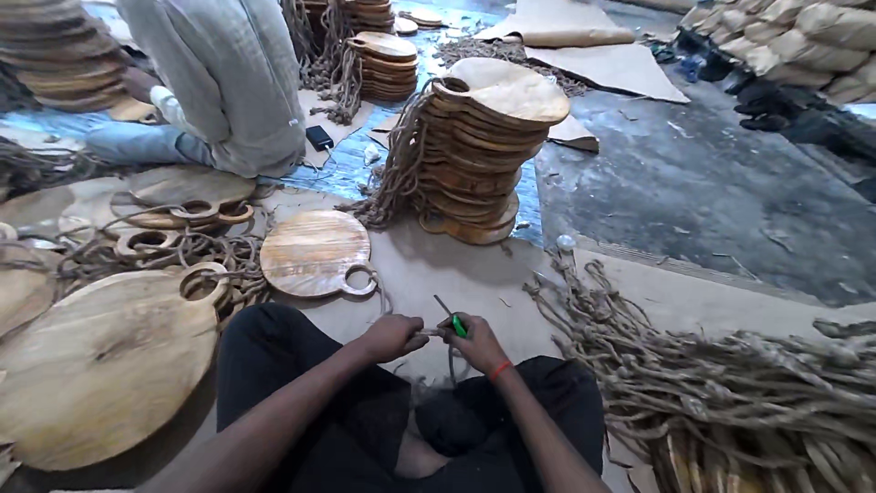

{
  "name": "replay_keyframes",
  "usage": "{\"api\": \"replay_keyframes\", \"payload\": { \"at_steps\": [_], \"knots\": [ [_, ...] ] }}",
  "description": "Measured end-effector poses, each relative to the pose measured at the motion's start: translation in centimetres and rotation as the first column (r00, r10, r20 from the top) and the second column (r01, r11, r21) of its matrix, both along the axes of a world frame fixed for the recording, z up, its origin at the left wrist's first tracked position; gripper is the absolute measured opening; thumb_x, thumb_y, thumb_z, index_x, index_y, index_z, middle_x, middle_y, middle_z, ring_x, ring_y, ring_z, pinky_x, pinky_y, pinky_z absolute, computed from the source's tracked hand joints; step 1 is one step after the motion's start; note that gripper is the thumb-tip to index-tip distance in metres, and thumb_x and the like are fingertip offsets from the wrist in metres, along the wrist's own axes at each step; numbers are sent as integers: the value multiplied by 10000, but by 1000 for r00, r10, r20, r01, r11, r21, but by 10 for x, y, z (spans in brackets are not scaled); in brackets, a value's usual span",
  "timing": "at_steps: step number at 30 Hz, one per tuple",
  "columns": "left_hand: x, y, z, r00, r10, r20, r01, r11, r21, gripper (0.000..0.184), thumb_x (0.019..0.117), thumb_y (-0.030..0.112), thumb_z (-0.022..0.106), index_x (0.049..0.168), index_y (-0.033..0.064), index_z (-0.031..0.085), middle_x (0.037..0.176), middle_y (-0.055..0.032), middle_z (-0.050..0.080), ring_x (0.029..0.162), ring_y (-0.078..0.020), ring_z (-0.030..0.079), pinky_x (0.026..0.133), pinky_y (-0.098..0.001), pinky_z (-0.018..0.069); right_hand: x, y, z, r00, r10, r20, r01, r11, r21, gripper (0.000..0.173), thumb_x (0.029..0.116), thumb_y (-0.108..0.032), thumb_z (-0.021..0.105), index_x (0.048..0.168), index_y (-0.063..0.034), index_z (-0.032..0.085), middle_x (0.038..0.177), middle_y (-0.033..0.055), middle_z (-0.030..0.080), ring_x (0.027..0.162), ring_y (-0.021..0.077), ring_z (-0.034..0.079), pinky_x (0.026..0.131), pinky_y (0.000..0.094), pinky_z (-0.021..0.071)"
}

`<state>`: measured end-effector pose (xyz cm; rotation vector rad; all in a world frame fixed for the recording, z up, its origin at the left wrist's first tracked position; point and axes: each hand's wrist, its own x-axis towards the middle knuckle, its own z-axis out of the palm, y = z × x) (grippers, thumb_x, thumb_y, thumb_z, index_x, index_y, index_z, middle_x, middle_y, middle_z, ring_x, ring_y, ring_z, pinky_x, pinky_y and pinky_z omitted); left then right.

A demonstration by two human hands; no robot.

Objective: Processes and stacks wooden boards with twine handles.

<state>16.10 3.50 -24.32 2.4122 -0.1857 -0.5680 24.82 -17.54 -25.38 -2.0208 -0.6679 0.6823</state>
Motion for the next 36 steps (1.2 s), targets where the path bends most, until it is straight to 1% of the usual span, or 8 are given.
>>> {"api": "replay_keyframes", "payload": {
  "at_steps": [3, 5, 7, 11, 17, 23, 27, 36],
  "knots": [
    [5, 7, -15, 959, 228, -165, -266, 927, -264, 400, 1093, 313, 507, 1270, -42, 564, 976, -176, 635, 810, -249, 600, 805, -431, 516, -2, 14, -23, 979, -194, -55, 193, 981, -30, 225, 952, -245, 728, 1082, -62, 735, 932, 40, 733, 823, 127, 676, 811, 351, 552],
    [7, 10, -9, 910, 334, -245, -408, 827, -388, 321, 1112, 254, 448, 1279, -3, 543, 1019, -104, 624, 733, -124, 557, 679, -297, 481, -2, 11, -22, 932, -343, -118, 341, 939, -40, 400, 946, -308, 744, 1233, -39, 677, 1130, 152, 691, 943, 239, 666, 859, 439, 542],
    [13, 17, 6, 881, 418, -221, -473, 795, -380, 312, 1100, 187, 483, 1297, -35, 581, 1121, -166, 656, 855, -191, 633, 789, -360, 538, -8, 3, -13, 858, -461, -227, 467, 884, -31, 533, 996, -319, 676, 1413, -15, 543, 1300, 227, 586, 983, 297, 641, 818, 450, 542],
    [28, 22, 26, 762, 639, -104, -614, 663, -429, 348, 991, 109, 693, 1265, -63, 566, 1073, -170, 682, 839, -203, 710, 807, -373, 606, -49, -3, 15, 689, -476, -546, 544, 838, -44, 365, 1122, -257, 411, 1370, -27, 549, 962, 60, 653, 629, 108, 554, 551, 266, 462],
    [25, 15, 45, 746, 665, -17, -569, 625, -535, 155, 925, 36, 758, 997, -9, 628, 853, -79, 737, 706, -151, 721, 703, -311, 624, -69, 20, 5, 540, -212, -814, 304, 952, -46, 419, 1124, -400, 382, 1246, -86, 633, 788, -29, 557, 537, 54, 455, 492, 210, 394],
    [-6, 7, 44, 729, 684, 42, -550, 621, -558, 172, 898, 32, 780, 990, -10, 641, 834, -77, 725, 678, -151, 697, 650, -296, 609, -45, 43, 28, 582, -105, -806, 327, 938, 114, 598, 1105, -541, 265, 1158, -85, 648, 672, -48, 488, 480, 48, 405, 453, 198, 359],
    [-14, -1, 42, 700, 713, -37, -577, 534, -618, 107, 950, 15, 684, 1047, -19, 655, 829, -57, 702, 678, -102, 647, 625, -244, 544, -41, 41, 33, 694, -77, -716, 257, 955, 147, 569, 1117, -504, 264, 1043, -75, 630, 614, -56, 444, 455, 50, 400, 442, 201, 371],
    [-16, -15, 39, 759, 650, 30, -492, 604, -627, 70, 883, 106, 753, 926, 50, 760, 712, 23, 673, 569, -34, 534, 558, -212, 451, -45, 33, 19, 877, -90, -472, 197, 963, 183, 528, 1112, -453, 340, 925, -67, 649, 636, -53, 477, 484, 51, 413, 482, 236, 381]
  ]
}}
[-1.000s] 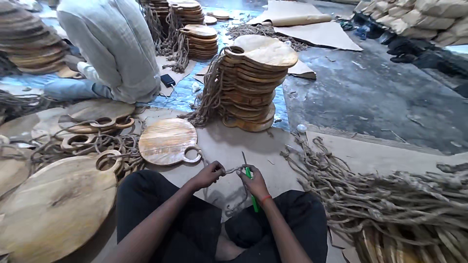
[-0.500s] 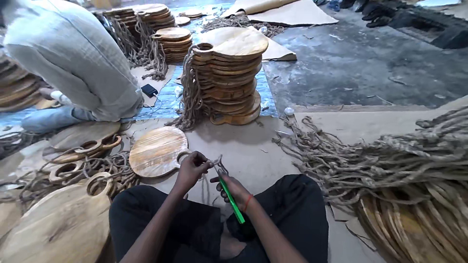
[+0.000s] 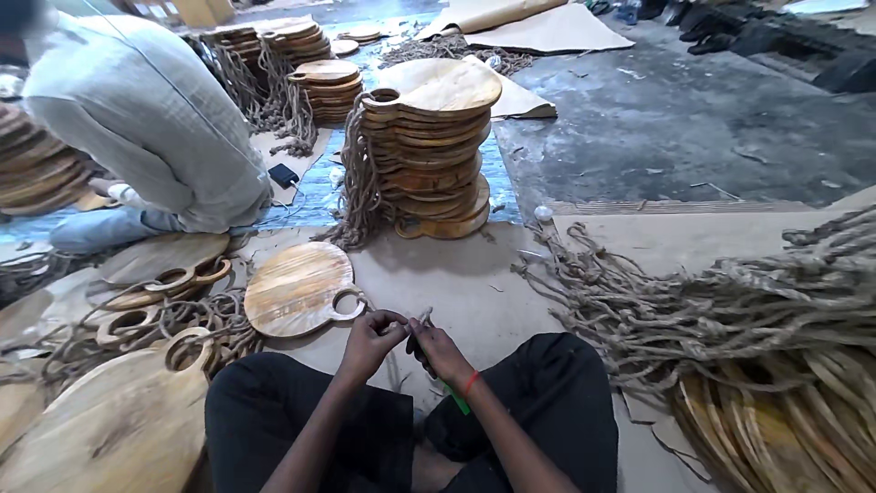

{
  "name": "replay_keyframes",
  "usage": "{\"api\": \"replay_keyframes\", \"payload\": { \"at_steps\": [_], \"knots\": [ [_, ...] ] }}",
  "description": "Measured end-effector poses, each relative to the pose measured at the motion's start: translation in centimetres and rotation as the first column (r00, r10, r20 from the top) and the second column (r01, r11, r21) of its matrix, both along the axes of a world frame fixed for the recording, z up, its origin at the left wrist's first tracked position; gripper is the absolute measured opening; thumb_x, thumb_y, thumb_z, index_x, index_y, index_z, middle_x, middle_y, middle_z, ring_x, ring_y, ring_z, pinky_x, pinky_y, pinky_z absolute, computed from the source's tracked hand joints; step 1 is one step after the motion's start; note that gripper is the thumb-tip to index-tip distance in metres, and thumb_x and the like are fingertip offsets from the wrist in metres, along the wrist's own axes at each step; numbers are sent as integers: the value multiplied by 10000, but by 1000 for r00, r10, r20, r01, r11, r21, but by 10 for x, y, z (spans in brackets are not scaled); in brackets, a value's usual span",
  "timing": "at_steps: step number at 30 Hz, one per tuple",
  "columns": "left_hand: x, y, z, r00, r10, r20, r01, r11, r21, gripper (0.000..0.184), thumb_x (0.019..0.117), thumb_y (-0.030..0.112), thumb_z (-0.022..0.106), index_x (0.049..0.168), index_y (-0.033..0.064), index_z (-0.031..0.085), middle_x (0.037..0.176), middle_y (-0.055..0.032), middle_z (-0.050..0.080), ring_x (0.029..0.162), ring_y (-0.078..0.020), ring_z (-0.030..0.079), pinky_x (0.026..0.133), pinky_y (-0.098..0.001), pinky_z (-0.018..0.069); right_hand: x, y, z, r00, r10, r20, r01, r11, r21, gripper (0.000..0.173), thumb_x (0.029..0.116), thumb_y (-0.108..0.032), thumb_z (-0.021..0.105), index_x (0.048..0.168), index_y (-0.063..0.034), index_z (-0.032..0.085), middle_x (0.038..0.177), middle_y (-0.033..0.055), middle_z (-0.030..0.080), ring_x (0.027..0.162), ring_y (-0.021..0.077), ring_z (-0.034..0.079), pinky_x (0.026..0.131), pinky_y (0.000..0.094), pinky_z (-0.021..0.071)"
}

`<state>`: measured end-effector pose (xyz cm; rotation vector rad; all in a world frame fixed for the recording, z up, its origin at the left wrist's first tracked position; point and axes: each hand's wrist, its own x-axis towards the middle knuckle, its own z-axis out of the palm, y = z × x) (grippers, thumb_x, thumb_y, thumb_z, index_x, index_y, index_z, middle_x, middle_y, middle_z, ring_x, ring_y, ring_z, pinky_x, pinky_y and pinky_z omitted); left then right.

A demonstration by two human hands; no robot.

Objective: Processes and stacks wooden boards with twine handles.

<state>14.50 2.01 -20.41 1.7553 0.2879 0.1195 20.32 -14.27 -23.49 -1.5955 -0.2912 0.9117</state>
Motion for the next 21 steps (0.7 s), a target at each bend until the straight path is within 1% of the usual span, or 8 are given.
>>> {"api": "replay_keyframes", "payload": {
  "at_steps": [5, 9, 11, 14, 15, 16, 18, 21],
  "knots": [
    [-3, 0, 0, 999, -37, 18, 39, 996, -75, 92, 844, 106, 754, 908, 60, 707, 744, 26, 666, 612, -36, 571, 581, -202, 475, -11, -1, 3, 998, -68, -14, 70, 987, 142, 452, 1100, -411, 368, 831, -118, 585, 615, -83, 448, 472, 27, 388, 458, 210, 358],
    [-5, 1, -2, 995, -87, 45, 94, 978, -184, 264, 822, 96, 757, 1001, 59, 568, 837, 3, 670, 727, -72, 641, 673, -237, 542, -20, -3, 6, 997, -66, -26, 70, 974, 217, 449, 1080, -415, 356, 782, -148, 561, 575, -104, 426, 440, 7, 363, 427, 188, 335],
    [-6, 3, -3, 986, -149, 71, 160, 966, -201, 373, 813, 133, 765, 1112, 56, 556, 963, 2, 660, 779, -69, 641, 705, -236, 555, -24, -6, 7, 999, -29, -24, 34, 971, 236, 456, 1074, -431, 338, 774, -161, 549, 560, -117, 411, 430, -3, 342, 416, 183, 314],
    [-4, 11, -5, 920, -377, 110, 391, 904, -172, 748, 837, 287, 775, 1486, 98, 454, 1400, -1, 557, 916, -44, 621, 772, -236, 543, -28, -11, 11, 998, 45, -34, -33, 958, 284, 461, 1056, -476, 335, 763, -184, 539, 543, -133, 416, 418, -21, 345, 402, 168, 308],
    [-2, 13, -5, 880, -460, 122, 475, 865, -164, 834, 833, 326, 775, 1550, 116, 405, 1486, -6, 507, 965, -38, 610, 800, -236, 533, -29, -12, 14, 997, 64, -43, -49, 955, 294, 460, 1057, -481, 341, 768, -184, 541, 547, -135, 421, 421, -23, 347, 405, 164, 311],
    [0, 14, -5, 836, -531, 141, 548, 821, -160, 853, 825, 339, 791, 1554, 105, 414, 1523, -21, 479, 1037, -37, 598, 851, -238, 523, -30, -12, 17, 996, 69, -51, -51, 953, 298, 441, 1056, -465, 348, 776, -186, 544, 548, -139, 429, 423, -28, 355, 407, 159, 317],
    [6, 13, -3, 751, -638, 168, 659, 740, -137, 663, 838, 293, 797, 1403, 22, 579, 1525, -96, 482, 1277, -117, 541, 1049, -299, 478, -33, -13, 22, 996, 60, -72, -35, 950, 312, 401, 1049, -447, 381, 796, -188, 553, 548, -141, 444, 426, -33, 374, 413, 156, 336],
    [16, 12, 2, 688, -709, 155, 723, 688, -64, 317, 874, 202, 738, 1110, 0, 677, 1460, -111, 530, 1293, -118, 522, 1077, -299, 443, -34, -19, 27, 992, 78, -101, -38, 938, 345, 430, 1064, -455, 359, 756, -205, 524, 545, -140, 443, 422, -37, 367, 405, 146, 319]
  ]
}}
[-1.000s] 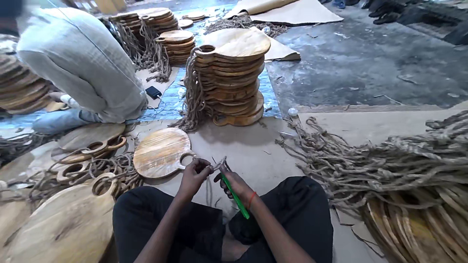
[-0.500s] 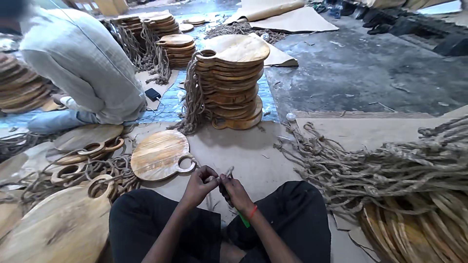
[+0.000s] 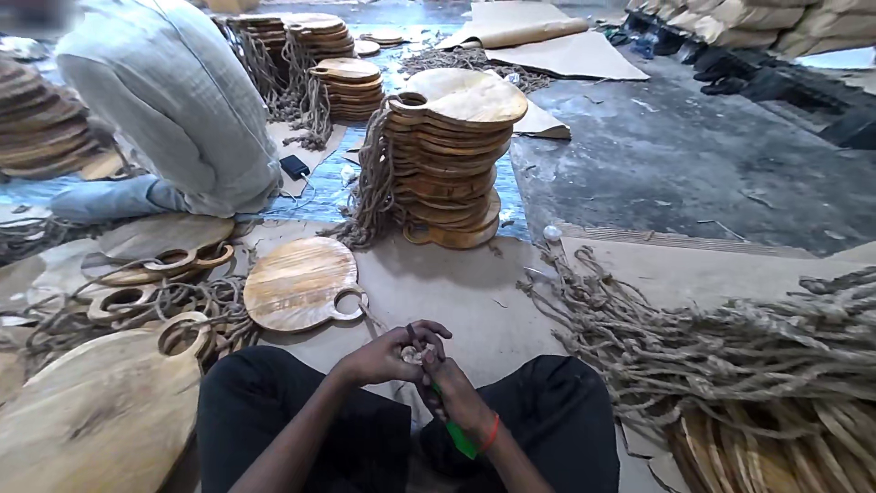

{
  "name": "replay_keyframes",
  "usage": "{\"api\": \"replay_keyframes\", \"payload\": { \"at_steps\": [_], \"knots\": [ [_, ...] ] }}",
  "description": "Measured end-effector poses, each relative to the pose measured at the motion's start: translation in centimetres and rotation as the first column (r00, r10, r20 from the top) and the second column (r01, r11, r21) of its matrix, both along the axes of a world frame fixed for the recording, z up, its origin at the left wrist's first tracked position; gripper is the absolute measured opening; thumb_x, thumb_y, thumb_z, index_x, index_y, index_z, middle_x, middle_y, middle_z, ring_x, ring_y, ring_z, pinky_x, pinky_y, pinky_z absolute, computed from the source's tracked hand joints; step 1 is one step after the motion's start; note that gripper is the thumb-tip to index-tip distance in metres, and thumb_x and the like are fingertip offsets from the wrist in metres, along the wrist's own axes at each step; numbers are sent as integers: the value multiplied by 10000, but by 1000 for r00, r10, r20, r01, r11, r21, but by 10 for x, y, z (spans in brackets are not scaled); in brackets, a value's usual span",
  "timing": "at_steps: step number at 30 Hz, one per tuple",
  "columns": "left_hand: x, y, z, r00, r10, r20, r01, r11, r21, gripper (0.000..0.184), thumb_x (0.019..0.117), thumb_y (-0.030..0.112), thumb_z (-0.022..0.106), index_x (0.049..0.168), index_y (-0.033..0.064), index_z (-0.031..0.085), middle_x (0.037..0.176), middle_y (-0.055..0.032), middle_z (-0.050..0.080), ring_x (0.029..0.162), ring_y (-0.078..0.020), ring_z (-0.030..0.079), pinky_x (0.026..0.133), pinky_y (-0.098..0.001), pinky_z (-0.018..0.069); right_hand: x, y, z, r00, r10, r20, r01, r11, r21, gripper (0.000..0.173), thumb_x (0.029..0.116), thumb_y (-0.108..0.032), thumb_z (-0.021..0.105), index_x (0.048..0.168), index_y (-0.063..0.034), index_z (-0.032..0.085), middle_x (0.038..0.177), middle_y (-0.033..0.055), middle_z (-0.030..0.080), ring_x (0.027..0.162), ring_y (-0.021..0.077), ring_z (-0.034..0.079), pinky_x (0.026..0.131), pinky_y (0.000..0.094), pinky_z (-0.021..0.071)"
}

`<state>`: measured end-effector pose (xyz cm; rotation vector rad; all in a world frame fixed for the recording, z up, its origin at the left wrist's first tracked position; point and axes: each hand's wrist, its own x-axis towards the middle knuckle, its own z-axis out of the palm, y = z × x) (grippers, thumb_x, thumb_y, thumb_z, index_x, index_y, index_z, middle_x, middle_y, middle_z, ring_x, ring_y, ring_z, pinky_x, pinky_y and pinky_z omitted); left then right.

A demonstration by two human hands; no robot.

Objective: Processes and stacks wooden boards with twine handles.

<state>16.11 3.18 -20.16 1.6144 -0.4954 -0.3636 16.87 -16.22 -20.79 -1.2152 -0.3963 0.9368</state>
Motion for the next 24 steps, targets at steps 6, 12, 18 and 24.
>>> {"api": "replay_keyframes", "payload": {
  "at_steps": [6, 12, 18, 24],
  "knots": [
    [0, -9, 5, 993, 41, 107, -71, 951, 299, 352, 984, 255, 643, 1158, -49, 606, 920, -137, 664, 825, -175, 647, 795, -375, 546, 1, -20, 1, 966, 81, -244, -44, 987, 153, 401, 1008, -578, 510, 829, -221, 551, 618, -149, 468, 461, -53, 410, 434, 118, 366],
    [10, -12, 1, 1000, 25, -3, -22, 930, 367, 481, 981, 401, 625, 1055, -74, 649, 826, -175, 665, 733, -263, 655, 708, -472, 541, -4, -26, 6, 979, 14, -204, -6, 999, 43, 310, 801, -245, 850, 774, -220, 543, 589, -127, 523, 434, -32, 429, 407, 151, 364],
    [19, -11, -4, 996, 17, -92, -2, 987, 159, 427, 980, 386, 636, 972, -41, 644, 713, -37, 602, 596, -55, 551, 568, -257, 474, -7, -14, 29, 954, -127, -272, 90, 985, -145, 235, 855, -24, 655, 763, -187, 513, 555, -106, 465, 412, -18, 379, 386, 158, 327],
    [13, 67, -5, 747, 642, -173, -608, 765, 211, 227, 1072, 99, 487, 1083, -42, 665, 892, -83, 670, 805, -103, 607, 811, -276, 516, 13, -102, 84, 783, -620, 54, 622, 777, -98, 180, 975, -92, 559, 906, -211, 676, 668, -107, 654, 532, -33, 557, 497, 136, 466]
  ]
}}
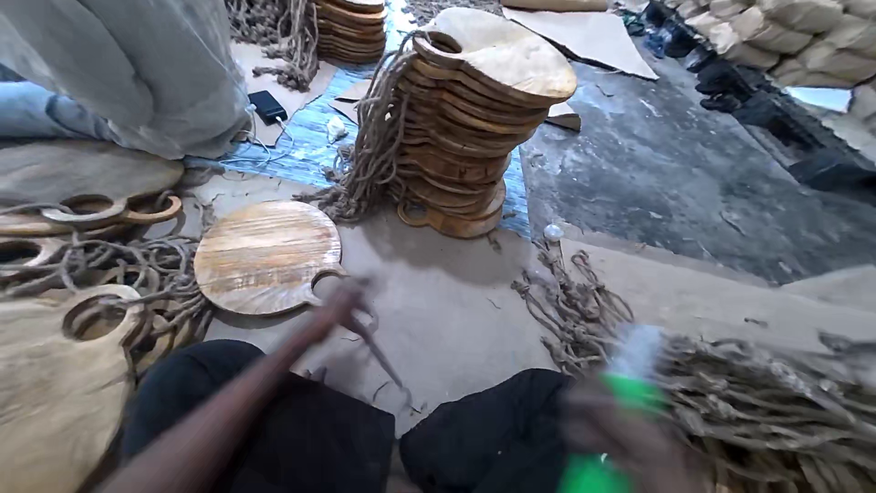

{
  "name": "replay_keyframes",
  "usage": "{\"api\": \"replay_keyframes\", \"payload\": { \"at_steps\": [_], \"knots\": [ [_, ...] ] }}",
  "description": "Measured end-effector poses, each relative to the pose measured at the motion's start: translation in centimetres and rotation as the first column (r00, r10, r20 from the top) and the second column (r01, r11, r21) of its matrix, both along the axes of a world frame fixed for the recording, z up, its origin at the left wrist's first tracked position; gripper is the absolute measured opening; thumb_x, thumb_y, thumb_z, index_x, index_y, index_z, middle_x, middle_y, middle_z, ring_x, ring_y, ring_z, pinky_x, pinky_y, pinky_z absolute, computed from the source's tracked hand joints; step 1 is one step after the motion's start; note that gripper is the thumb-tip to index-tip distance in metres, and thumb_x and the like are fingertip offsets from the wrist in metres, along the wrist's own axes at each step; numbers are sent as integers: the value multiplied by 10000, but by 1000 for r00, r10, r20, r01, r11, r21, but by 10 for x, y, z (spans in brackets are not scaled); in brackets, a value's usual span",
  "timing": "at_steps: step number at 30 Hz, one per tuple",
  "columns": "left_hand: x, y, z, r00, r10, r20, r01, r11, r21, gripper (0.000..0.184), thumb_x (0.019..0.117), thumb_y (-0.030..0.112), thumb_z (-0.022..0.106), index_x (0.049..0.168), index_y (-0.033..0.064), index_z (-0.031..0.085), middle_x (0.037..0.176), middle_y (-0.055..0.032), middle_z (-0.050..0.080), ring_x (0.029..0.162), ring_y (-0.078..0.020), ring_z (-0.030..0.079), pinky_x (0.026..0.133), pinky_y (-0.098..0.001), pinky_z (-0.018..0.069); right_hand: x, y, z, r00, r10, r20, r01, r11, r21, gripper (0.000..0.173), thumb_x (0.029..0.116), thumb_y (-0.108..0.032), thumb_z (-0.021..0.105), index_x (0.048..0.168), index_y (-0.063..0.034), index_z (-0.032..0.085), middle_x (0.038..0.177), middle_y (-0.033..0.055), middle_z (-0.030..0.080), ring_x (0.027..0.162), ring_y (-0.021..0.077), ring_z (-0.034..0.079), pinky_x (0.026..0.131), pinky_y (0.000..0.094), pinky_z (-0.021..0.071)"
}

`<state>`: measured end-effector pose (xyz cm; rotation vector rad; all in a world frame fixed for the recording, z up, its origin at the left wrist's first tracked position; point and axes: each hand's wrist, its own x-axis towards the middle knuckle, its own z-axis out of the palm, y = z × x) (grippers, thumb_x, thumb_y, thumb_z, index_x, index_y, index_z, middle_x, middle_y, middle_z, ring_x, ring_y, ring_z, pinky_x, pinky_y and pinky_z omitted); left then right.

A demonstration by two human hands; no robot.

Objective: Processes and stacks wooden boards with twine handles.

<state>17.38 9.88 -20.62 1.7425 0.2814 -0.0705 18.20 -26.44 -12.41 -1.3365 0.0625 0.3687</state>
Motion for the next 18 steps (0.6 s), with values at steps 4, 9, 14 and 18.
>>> {"api": "replay_keyframes", "payload": {
  "at_steps": [4, 9, 14, 18],
  "knots": [
    [27, 19, 9, 986, 101, 130, -90, 992, -91, 320, 1088, 221, 399, 936, 33, 609, 701, 16, 561, 571, -63, 525, 530, -242, 475, 32, -79, 43, 996, -78, 42, 85, 975, -204, 260, 1027, -93, 401, 898, -225, 584, 581, -131, 570, 471, -15, 497, 468, 169, 445],
    [36, -56, 2, 933, -284, 222, 331, 919, -213, 489, 1010, 604, 472, 822, 167, 587, 657, 128, 541, 543, 28, 502, 500, -162, 443, 21, 35, -37, 984, 136, 119, -119, 984, -136, 217, 928, -186, 688, 1116, -92, 635, 639, -114, 540, 443, -26, 405, 405, 159, 372],
    [4, -54, -5, 913, -354, 200, 394, 894, -214, 596, 988, 698, 455, 867, 137, 619, 690, 149, 593, 607, 39, 565, 599, -173, 502, 36, 125, -68, 919, 357, 167, -334, 930, -152, 479, 867, -213, 780, 1283, -20, 641, 729, -76, 582, 528, 9, 483, 469, 187, 420],
    [-3, -58, -14, 953, -217, 211, 276, 910, -309, 532, 1034, 620, 420, 844, 163, 613, 684, 129, 631, 588, 24, 581, 558, -173, 488, 39, 138, -66, 893, 410, 184, -374, 905, -201, 285, 877, -148, 765, 1114, -12, 683, 744, -56, 623, 535, 5, 516, 480, 176, 434]
  ]
}}
